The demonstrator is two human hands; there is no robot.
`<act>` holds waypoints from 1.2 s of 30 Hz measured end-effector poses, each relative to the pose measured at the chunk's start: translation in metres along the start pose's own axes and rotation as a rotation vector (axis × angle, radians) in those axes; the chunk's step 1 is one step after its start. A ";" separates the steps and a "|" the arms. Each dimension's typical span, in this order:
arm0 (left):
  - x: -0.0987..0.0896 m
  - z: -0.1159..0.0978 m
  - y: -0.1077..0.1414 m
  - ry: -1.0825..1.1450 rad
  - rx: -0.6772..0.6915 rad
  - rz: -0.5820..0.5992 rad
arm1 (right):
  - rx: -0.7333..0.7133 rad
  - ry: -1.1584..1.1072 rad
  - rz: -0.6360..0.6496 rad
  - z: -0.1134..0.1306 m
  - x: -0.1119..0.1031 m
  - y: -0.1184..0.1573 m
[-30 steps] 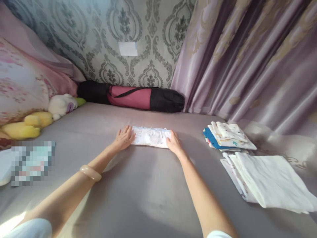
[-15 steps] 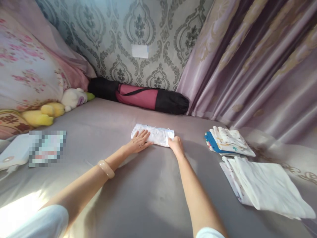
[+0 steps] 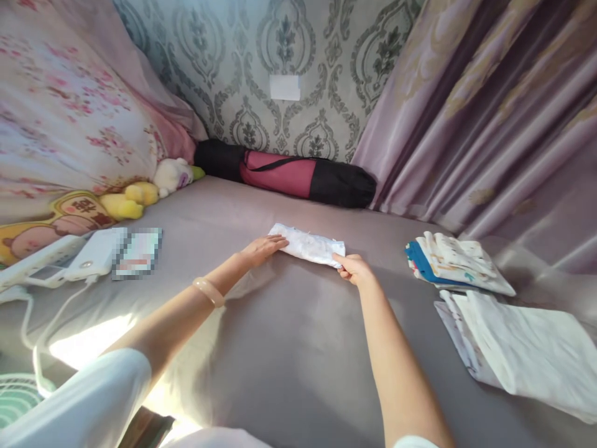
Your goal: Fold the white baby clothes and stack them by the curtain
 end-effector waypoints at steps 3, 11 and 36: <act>-0.001 -0.011 0.018 0.007 0.004 -0.026 | 0.024 0.002 0.051 -0.011 -0.004 0.020; 0.011 -0.044 0.080 -0.004 0.030 0.007 | -0.136 0.416 0.040 -0.032 -0.016 0.071; 0.035 -0.031 0.027 0.009 -0.355 -0.028 | -0.837 1.157 0.014 -0.022 0.073 0.079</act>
Point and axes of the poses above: each hand's wrist, its own y-axis away from the middle knuckle, its own x-axis out of the palm, z = x × y, the point moved 4 cm from there along -y, towards the middle knuckle, and after that the axes turned 2 degrees about y, right-handed, at the moved point
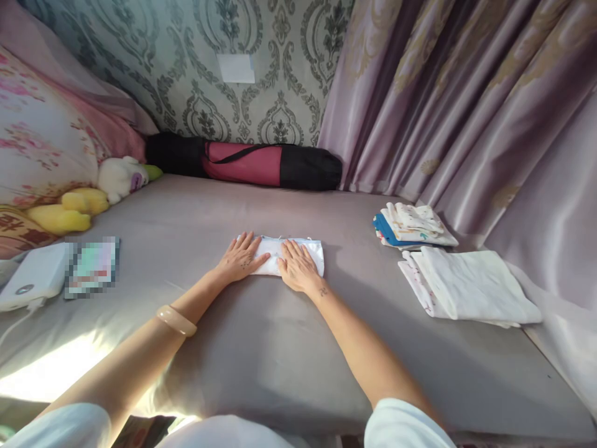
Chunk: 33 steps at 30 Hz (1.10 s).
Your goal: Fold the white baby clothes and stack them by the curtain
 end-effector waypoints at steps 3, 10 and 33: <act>0.000 0.003 0.000 0.019 0.015 0.010 | 0.075 0.028 0.019 -0.016 -0.004 0.005; 0.004 0.017 -0.001 0.062 0.069 0.031 | 0.198 -0.021 0.068 -0.060 -0.004 0.022; -0.022 -0.009 0.028 0.161 0.136 -0.075 | 0.588 -0.286 -0.063 -0.068 -0.030 0.042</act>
Point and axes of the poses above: each hand's wrist, its own y-axis away from the middle knuckle, its own x-axis out of the palm, z = x × y, the point moved 4 cm from there along -y, towards the middle knuckle, and after that the axes turned 2 degrees about y, right-handed, at the moved point
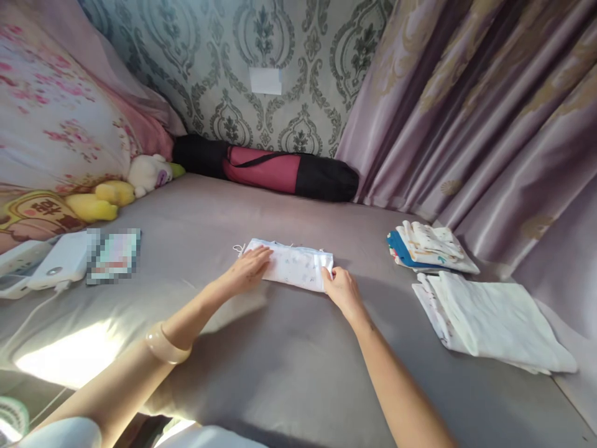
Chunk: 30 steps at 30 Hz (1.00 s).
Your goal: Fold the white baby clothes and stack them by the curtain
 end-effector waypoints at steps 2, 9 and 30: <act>0.012 -0.013 -0.002 0.053 0.036 0.018 | 0.055 -0.159 0.060 0.003 0.006 -0.001; 0.021 -0.014 -0.007 0.043 -0.024 -0.066 | 0.300 -0.878 0.282 -0.008 0.017 -0.006; 0.028 -0.021 -0.012 -0.059 -0.019 -0.067 | 0.063 -1.306 0.507 0.103 -0.010 0.002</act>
Point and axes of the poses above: each hand's wrist, its own y-axis away from the middle knuckle, its own x-axis out of the palm, z = x × y, the point moved 4 cm from there along -y, towards the middle knuckle, and after that the axes turned 2 degrees about y, right-handed, at the moved point
